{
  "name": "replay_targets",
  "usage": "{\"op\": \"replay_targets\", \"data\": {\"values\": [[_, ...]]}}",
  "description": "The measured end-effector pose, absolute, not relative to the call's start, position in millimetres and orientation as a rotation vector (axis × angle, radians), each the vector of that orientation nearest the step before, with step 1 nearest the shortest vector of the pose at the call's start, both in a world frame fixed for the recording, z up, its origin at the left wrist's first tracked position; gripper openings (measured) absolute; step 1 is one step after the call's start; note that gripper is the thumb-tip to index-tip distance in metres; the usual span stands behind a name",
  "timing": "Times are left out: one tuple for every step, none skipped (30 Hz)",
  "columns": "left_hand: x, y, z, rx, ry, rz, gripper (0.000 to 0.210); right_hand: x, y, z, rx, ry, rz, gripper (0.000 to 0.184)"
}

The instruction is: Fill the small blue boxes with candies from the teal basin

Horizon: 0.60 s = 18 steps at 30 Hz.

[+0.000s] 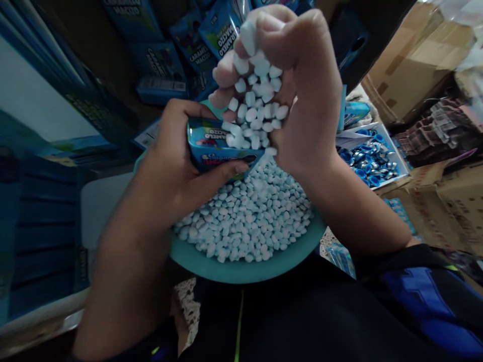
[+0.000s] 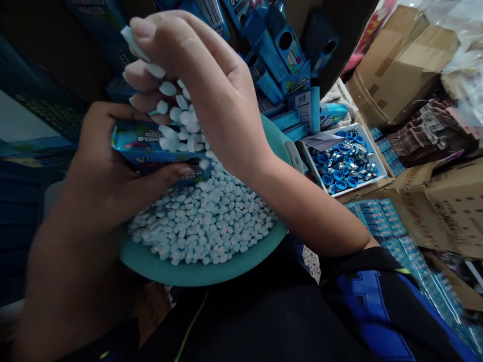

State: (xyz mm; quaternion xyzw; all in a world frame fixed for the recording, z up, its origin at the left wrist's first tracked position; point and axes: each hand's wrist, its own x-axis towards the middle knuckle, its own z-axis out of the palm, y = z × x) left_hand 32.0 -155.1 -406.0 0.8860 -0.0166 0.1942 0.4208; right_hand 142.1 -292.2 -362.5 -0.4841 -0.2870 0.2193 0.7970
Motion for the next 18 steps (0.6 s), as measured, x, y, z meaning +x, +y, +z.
{"op": "replay_targets", "data": {"values": [[31, -157, -405, 2.234, -0.013, 0.517, 0.073, 144, -292, -365, -1.028, -0.644, 0.445, 0.023], [30, -158, -404, 2.261, 0.024, 0.551, 0.074, 146, -293, -368, -1.009, -0.671, 0.412, 0.019], [29, -160, -403, 2.291, 0.064, 0.575, 0.075, 147, -293, -370, -1.001, -0.69, 0.396, 0.016], [28, -161, -402, 2.314, 0.095, 0.58, 0.075, 148, -293, -371, -1.011, -0.704, 0.4, 0.013], [28, -161, -402, 2.317, 0.113, 0.575, 0.077, 148, -293, -373, -1.016, -0.71, 0.396, 0.011], [29, -160, -403, 2.309, 0.115, 0.557, 0.079, 148, -293, -374, -1.018, -0.724, 0.394, 0.011], [31, -158, -405, 2.303, 0.101, 0.539, 0.081, 147, -293, -374, -1.021, -0.744, 0.386, 0.011], [33, -155, -407, 2.306, 0.066, 0.523, 0.084, 146, -293, -375, -1.03, -0.764, 0.374, 0.012], [35, -152, -410, 2.315, 0.017, 0.508, 0.087, 145, -292, -376, -1.037, -0.786, 0.357, 0.013], [37, -148, -414, 2.33, -0.042, 0.497, 0.091, 145, -291, -378, -1.035, -0.808, 0.337, 0.015], [39, -145, -417, 2.349, -0.097, 0.493, 0.093, 145, -290, -379, -1.031, -0.83, 0.322, 0.016], [40, -142, -419, 2.37, -0.135, 0.494, 0.095, 146, -289, -381, -1.022, -0.856, 0.312, 0.016], [40, -140, -421, 2.388, -0.156, 0.505, 0.094, 147, -288, -383, -0.99, -0.893, 0.299, 0.016], [41, -139, -421, 2.402, -0.17, 0.53, 0.09, 148, -287, -384, -0.944, -0.929, 0.282, 0.015], [40, -139, -421, 2.41, -0.183, 0.572, 0.085, 150, -287, -385, -0.904, -0.953, 0.274, 0.014], [40, -139, -420, 2.412, -0.205, 0.618, 0.079, 152, -287, -386, -0.878, -0.964, 0.277, 0.013], [40, -140, -418, 2.402, -0.234, 0.652, 0.073, 153, -288, -386, -0.871, -0.965, 0.288, 0.014], [40, -141, -417, 2.381, -0.269, 0.671, 0.068, 154, -289, -386, -0.891, -0.965, 0.314, 0.015]]}}
